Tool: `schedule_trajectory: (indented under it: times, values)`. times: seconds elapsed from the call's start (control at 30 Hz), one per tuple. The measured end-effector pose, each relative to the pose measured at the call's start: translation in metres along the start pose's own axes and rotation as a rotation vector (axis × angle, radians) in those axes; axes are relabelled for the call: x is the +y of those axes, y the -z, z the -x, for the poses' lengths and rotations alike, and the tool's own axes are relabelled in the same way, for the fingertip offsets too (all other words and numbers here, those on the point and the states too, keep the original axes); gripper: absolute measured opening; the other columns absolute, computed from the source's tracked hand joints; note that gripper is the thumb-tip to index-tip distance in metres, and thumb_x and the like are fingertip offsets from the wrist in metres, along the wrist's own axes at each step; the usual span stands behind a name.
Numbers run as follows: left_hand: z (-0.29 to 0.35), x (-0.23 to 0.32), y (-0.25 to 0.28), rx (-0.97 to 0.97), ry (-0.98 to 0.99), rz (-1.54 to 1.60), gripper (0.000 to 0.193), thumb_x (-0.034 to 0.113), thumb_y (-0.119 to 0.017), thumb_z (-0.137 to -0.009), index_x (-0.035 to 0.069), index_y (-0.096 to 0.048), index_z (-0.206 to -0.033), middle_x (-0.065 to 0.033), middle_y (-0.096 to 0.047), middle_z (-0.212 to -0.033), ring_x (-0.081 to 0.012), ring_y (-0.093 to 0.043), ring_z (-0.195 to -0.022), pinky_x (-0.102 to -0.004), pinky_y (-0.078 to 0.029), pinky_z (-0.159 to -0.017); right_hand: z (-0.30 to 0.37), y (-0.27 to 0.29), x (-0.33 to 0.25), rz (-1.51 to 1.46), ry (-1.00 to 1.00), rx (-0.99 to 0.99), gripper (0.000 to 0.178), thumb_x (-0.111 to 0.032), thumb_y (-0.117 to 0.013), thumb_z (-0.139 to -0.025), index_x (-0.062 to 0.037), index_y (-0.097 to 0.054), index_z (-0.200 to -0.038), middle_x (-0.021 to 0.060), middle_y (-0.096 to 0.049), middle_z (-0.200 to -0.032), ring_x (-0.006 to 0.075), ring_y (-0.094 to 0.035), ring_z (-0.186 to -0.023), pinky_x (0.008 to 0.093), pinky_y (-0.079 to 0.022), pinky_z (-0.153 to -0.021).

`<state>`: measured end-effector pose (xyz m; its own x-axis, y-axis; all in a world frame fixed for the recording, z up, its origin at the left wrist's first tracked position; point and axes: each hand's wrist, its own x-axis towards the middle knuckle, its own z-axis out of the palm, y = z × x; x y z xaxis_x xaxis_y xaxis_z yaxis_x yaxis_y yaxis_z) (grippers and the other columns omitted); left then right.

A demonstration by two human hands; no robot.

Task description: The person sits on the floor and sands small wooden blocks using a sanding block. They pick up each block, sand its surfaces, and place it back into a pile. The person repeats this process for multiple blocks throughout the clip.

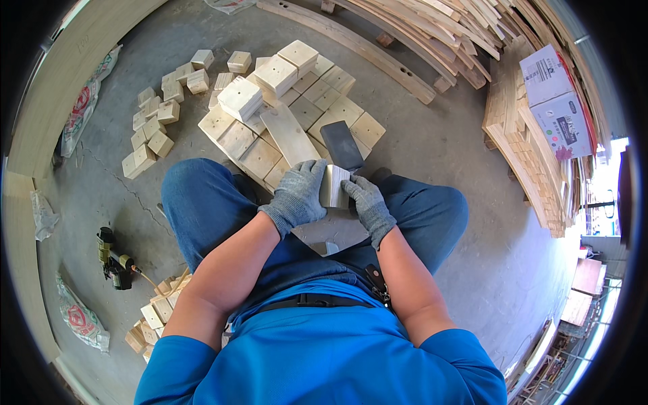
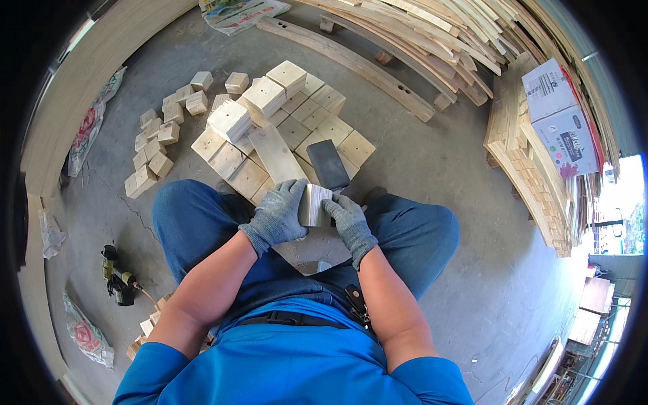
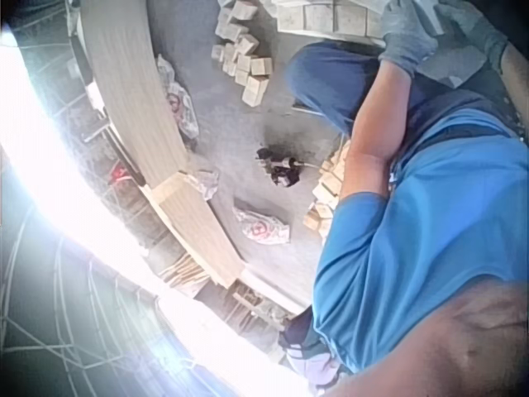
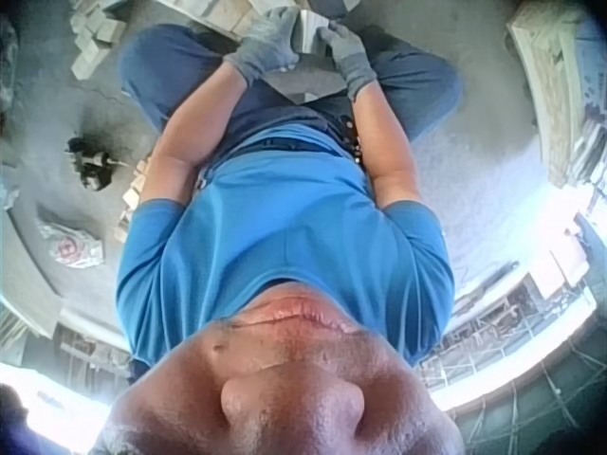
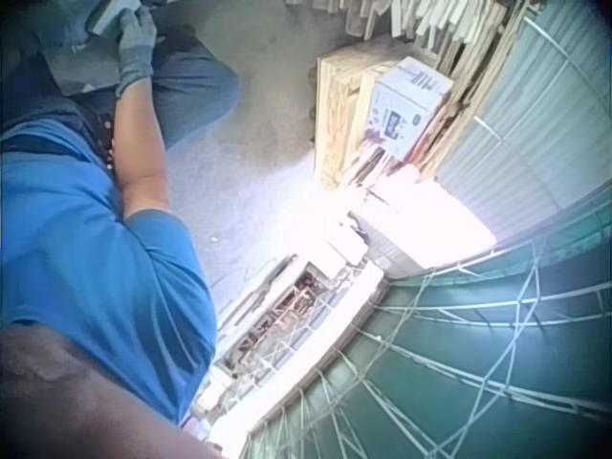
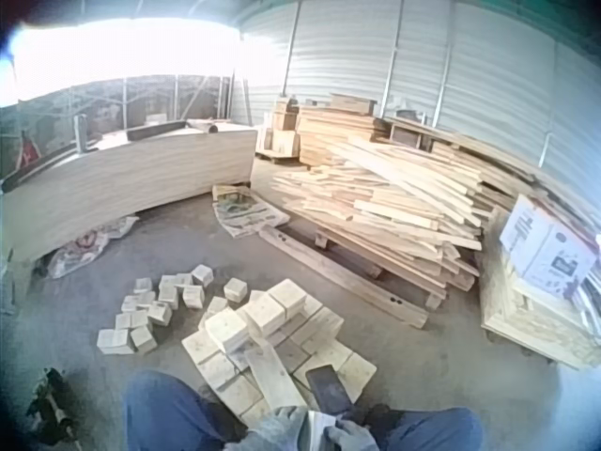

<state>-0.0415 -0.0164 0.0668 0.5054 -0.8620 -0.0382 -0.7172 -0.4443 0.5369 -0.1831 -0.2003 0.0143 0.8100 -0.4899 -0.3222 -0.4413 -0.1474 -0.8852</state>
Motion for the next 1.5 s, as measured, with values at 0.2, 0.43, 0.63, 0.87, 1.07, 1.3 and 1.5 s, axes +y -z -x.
schedule_trajectory:
  times: [0.2,0.43,0.63,0.87,1.07,1.3,1.5]
  values:
    - [0.000,0.001,0.001,-0.020,0.016,0.001,0.107,0.034,-0.090,-0.062,0.000,-0.045,-0.153,-0.0252,-0.058,-0.143,-0.0432,-0.058,-0.133,-0.0494,-0.050,-0.112,0.002,-0.001,-0.004,-0.007,-0.009,0.002,0.046,-0.036,-0.067,-0.104,0.0017,-0.071,-0.130,0.0230,-0.076,-0.119,0.0353,-0.072,-0.112,0.0416,-0.053,-0.099]
    - [-0.001,-0.001,-0.003,-0.012,0.015,-0.002,0.108,0.033,-0.090,-0.061,0.001,-0.045,-0.153,-0.0241,-0.058,-0.144,-0.0426,-0.059,-0.133,-0.0487,-0.050,-0.113,0.001,0.001,-0.004,0.040,0.000,-0.012,0.046,-0.036,-0.068,-0.105,0.0017,-0.070,-0.132,0.0200,-0.075,-0.119,0.0309,-0.070,-0.111,0.0394,-0.053,-0.098]
    - [-0.002,-0.001,-0.004,-0.014,0.016,0.002,0.108,0.033,-0.090,-0.061,0.001,-0.045,-0.153,-0.0243,-0.058,-0.143,-0.0424,-0.059,-0.133,-0.0484,-0.050,-0.113,0.001,0.000,-0.003,-0.011,-0.011,-0.005,0.046,-0.035,-0.068,-0.104,0.0023,-0.070,-0.131,0.0221,-0.076,-0.119,0.0337,-0.072,-0.111,0.0405,-0.054,-0.098]
    - [-0.001,-0.003,-0.004,-0.003,0.008,0.008,0.107,0.032,-0.090,-0.060,-0.001,-0.046,-0.152,-0.0247,-0.058,-0.143,-0.0427,-0.059,-0.132,-0.0488,-0.050,-0.112,0.005,0.000,-0.015,0.006,-0.018,-0.008,0.045,-0.034,-0.068,-0.104,0.0023,-0.071,-0.131,0.0210,-0.077,-0.117,0.0315,-0.072,-0.110,0.0395,-0.054,-0.097]
    - [-0.001,0.000,-0.001,-0.015,0.016,0.018,0.107,0.032,-0.089,-0.060,-0.001,-0.046,-0.152,-0.0249,-0.058,-0.142,-0.0430,-0.059,-0.132,-0.0490,-0.050,-0.112,0.002,0.001,-0.006,-0.037,-0.050,-0.027,0.046,-0.033,-0.069,-0.104,0.0008,-0.070,-0.135,0.0143,-0.075,-0.119,0.0216,-0.068,-0.110,0.0358,-0.052,-0.098]
    - [-0.001,-0.002,-0.002,-0.005,0.012,0.017,0.106,0.032,-0.089,-0.061,-0.001,-0.047,-0.151,-0.0249,-0.058,-0.142,-0.0431,-0.059,-0.131,-0.0492,-0.050,-0.112,0.003,0.001,-0.014,-0.026,-0.056,-0.036,0.046,-0.032,-0.069,-0.104,0.0015,-0.069,-0.135,0.0142,-0.075,-0.120,0.0217,-0.067,-0.112,0.0358,-0.051,-0.100]
    - [-0.002,0.000,-0.002,-0.020,0.016,0.012,0.106,0.033,-0.089,-0.061,-0.001,-0.046,-0.151,-0.0250,-0.059,-0.141,-0.0430,-0.059,-0.132,-0.0492,-0.050,-0.112,0.000,-0.001,-0.001,-0.039,-0.023,0.000,0.045,-0.033,-0.070,-0.103,0.0021,-0.071,-0.131,0.0195,-0.077,-0.117,0.0288,-0.072,-0.109,0.0383,-0.054,-0.098]
